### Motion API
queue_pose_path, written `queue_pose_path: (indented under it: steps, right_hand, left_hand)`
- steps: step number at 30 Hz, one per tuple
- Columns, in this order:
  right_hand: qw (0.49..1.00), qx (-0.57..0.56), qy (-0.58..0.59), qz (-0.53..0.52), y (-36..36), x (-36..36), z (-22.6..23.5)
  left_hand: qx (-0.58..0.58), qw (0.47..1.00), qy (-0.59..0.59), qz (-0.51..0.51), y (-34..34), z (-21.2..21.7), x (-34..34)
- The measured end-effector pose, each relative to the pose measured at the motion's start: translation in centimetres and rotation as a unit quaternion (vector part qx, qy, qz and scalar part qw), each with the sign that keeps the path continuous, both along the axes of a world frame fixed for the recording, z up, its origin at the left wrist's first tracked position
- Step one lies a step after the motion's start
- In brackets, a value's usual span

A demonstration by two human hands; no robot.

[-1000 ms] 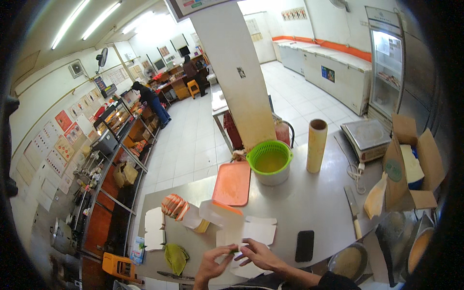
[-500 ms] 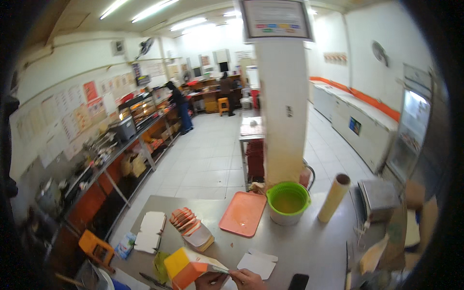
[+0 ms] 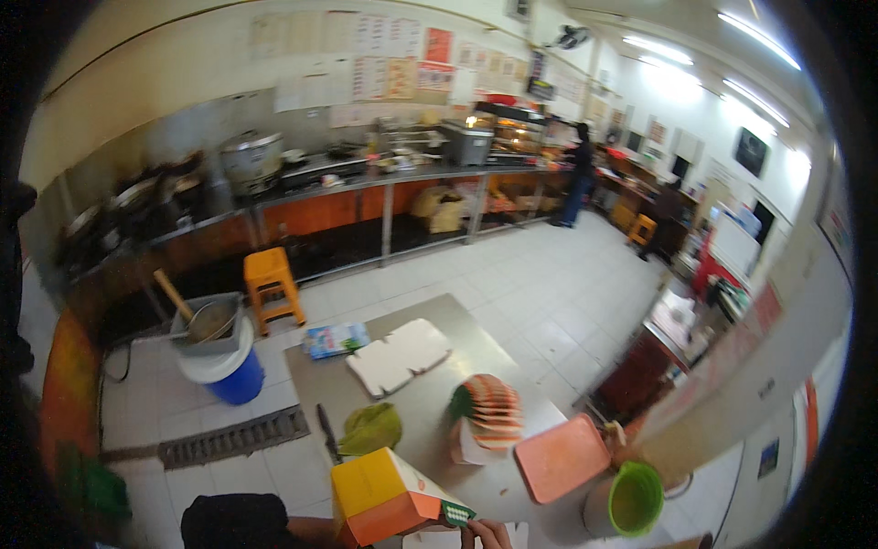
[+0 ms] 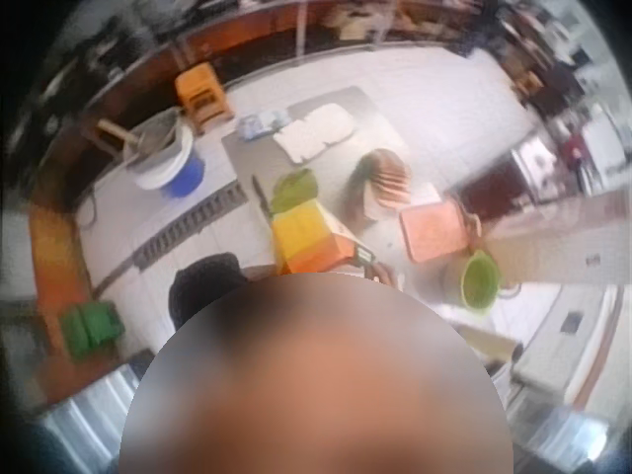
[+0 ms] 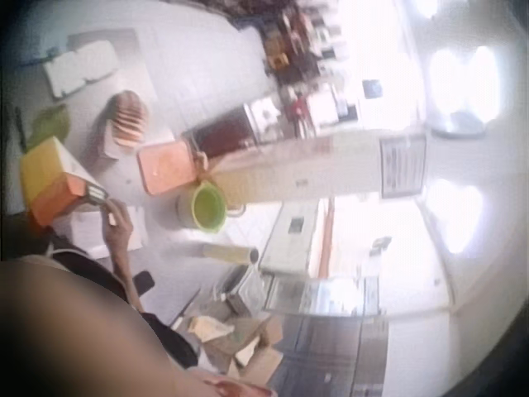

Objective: The person folds and assembles small paper boxes from flat sheets on a metal countertop. They repeatedly fold the sides, tuck flaps, and stack the finished boxes. The workspace includes a cutting board, a green basket, and a roll of paper.

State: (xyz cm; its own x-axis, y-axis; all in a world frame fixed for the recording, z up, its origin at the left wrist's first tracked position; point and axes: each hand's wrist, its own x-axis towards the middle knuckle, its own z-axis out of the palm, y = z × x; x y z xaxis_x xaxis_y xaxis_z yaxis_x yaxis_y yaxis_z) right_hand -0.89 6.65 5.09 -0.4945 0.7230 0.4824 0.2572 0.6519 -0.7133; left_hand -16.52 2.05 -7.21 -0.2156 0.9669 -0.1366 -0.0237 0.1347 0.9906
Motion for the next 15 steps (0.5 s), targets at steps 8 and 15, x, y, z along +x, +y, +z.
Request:
queue_pose_path:
  steps: [8, 15]
  right_hand:
    - [0.999, 0.035, -0.026, 0.007, -0.7, -8.0, 0.9]
    - [0.986, -0.014, -0.104, 0.129, 1.0, -9.6, 1.0]
  left_hand:
    - [-0.037, 0.998, -0.026, 0.050, -3.2, -2.1, -4.7]
    - [-0.052, 0.994, -0.066, 0.068, -5.5, -4.9, -6.3]
